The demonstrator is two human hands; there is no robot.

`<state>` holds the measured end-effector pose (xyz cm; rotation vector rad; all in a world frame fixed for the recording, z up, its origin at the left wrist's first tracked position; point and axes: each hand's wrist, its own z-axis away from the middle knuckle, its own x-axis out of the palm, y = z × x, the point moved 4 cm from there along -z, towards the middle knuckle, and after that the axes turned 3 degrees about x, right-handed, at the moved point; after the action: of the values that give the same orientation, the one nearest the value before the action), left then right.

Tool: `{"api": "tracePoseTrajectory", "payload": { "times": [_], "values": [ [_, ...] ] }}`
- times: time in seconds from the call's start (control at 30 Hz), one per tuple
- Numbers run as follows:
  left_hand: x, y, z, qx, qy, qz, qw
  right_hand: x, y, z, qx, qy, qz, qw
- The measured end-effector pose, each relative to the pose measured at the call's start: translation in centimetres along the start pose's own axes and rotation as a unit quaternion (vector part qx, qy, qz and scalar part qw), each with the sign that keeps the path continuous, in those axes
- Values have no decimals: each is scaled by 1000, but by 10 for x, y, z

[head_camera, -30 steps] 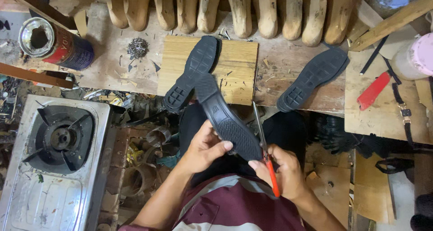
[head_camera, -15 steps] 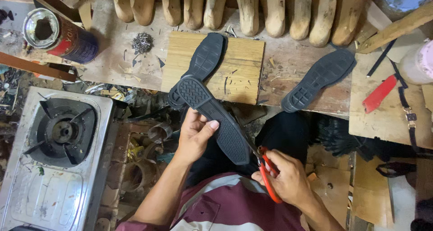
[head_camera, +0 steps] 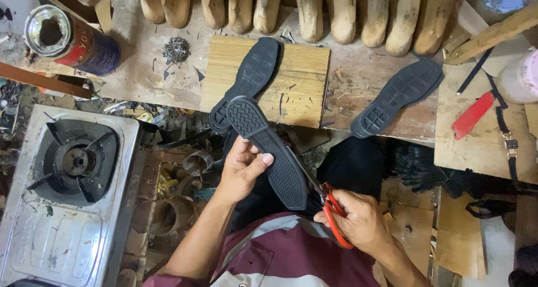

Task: The person sits at a workshop bench and trims excess rubber from the edges of shoe soles using red-handled scissors. They pick up each sole, rotate it while cutting along the edge, and place the trimmed sole on the bench with others.

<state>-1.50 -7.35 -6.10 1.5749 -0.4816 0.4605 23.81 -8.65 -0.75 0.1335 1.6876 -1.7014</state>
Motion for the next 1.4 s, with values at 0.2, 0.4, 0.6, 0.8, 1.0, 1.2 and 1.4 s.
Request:
{"api": "tracePoseTrajectory", "payload": {
  "times": [0.2, 0.4, 0.6, 0.8, 1.0, 1.2, 1.4],
  "values": [
    [2, -5, 2, -3, -12, 9, 1000, 2, -6, -1, -40, -3, -38, 998],
    [10, -15, 5, -25, -26, 13, 999, 11, 3, 0, -16, 6, -64, 998],
    [11, -15, -3, -15, 8, 82, 996, 21, 9, 1, -25, 14, -30, 999],
    [-10, -19, -1, -12, 64, 76, 995, 19, 9, -6, 48, 13, -105, 993],
    [-5, -37, 14, -32, 26, 8, 999, 3, -26, -21, -71, 91, 33, 993],
    [12, -33, 20, -32, -29, -10, 999, -3, -52, -29, -136, 114, 91, 980],
    [8, -14, 14, -37, -62, -93, 993, -6, -42, -23, -114, 88, 60, 988]
  ]
}}
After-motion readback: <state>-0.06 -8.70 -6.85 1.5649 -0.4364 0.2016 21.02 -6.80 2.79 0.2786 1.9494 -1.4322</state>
